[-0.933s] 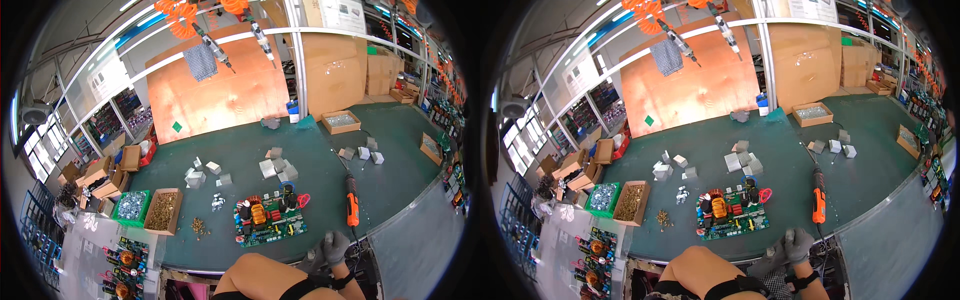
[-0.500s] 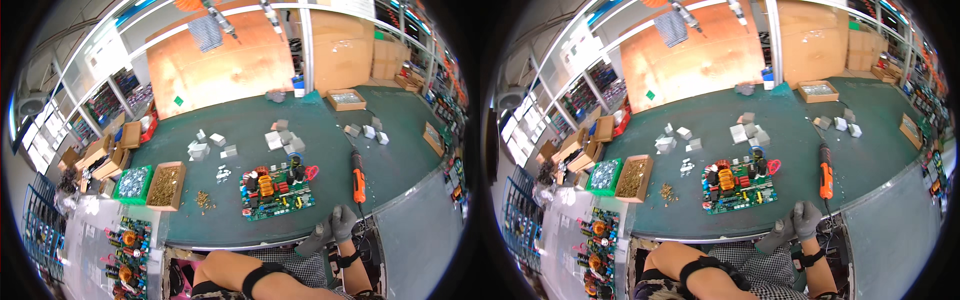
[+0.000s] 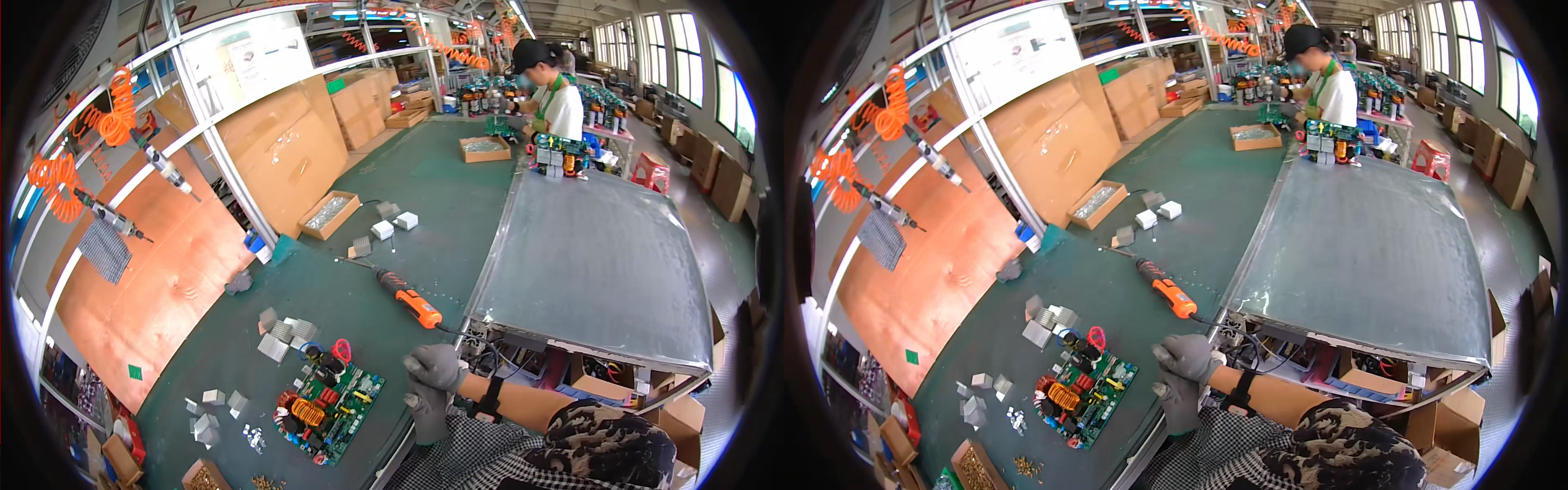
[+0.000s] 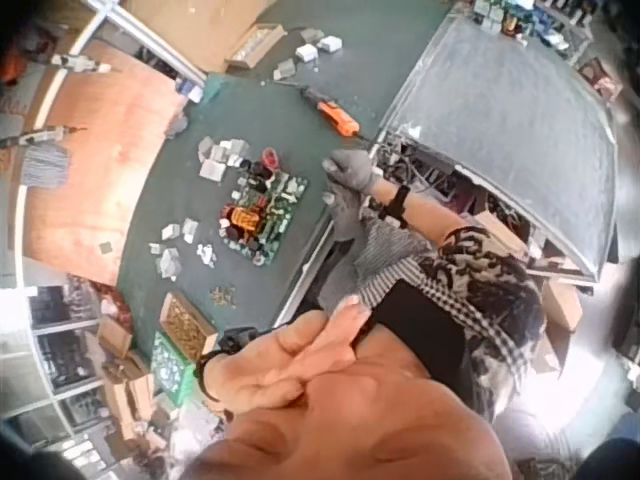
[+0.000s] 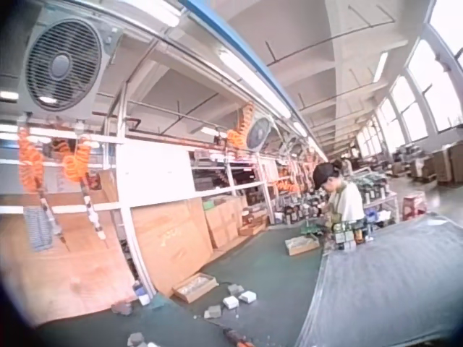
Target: Assembling electronic components onto a circuit board and securing them with an electric screwdriver.
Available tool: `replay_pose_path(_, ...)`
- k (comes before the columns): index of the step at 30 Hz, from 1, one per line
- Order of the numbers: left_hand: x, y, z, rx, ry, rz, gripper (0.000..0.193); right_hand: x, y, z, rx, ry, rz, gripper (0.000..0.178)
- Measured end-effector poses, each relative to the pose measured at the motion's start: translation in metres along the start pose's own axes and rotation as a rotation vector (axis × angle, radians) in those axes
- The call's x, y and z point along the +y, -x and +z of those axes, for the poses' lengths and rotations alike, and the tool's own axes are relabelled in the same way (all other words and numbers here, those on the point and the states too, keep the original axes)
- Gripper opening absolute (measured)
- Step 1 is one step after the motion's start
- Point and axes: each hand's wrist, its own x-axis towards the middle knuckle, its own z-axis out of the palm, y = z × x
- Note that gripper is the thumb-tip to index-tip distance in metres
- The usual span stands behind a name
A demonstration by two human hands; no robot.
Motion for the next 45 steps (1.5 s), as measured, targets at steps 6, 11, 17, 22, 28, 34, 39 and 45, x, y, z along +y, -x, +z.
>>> replay_pose_path(6, 0.052, 0.041, 0.110, -0.334, -0.451, -0.163, 0.050, -0.001, -0.001, -0.002, -0.044, -0.033, 0.005, 0.035)
replay_pose_path(11, 0.054, 0.044, 0.117, -0.320, -0.554, -0.214, 0.048, 0.000, -0.001, -0.001, -0.036, -0.025, 0.009, 0.028)
replay_pose_path(17, 0.053, 0.043, 0.120, -0.242, -0.571, -0.205, 0.046, 0.001, 0.000, -0.003, -0.127, -0.117, 0.047, 0.031)
replay_pose_path(22, 0.031, 0.048, 0.095, -0.347, -0.235, -0.053, 0.046, 0.002, 0.000, -0.006, -0.131, -0.162, 0.072, 0.034)
replay_pose_path(28, -0.023, 0.127, -0.018, -1.068, 1.469, -0.470, 0.045, -0.009, -0.005, -0.011, -0.088, -0.409, 0.293, 0.042)
replay_pose_path(34, -0.023, 0.117, -0.030, -0.433, 1.743, -0.873, 0.047, -0.054, -0.015, -0.033, -0.108, -1.081, 0.634, 0.051)
replay_pose_path(39, -0.044, 0.107, -0.037, -0.177, 1.764, -1.228, 0.047, -0.097, -0.020, -0.061, -0.420, -1.318, 0.655, 0.047)
replay_pose_path(45, -0.053, 0.118, -0.036, -0.243, 1.703, -1.266, 0.036, -0.126, -0.006, -0.074, -0.752, -1.471, 0.607, 0.043)
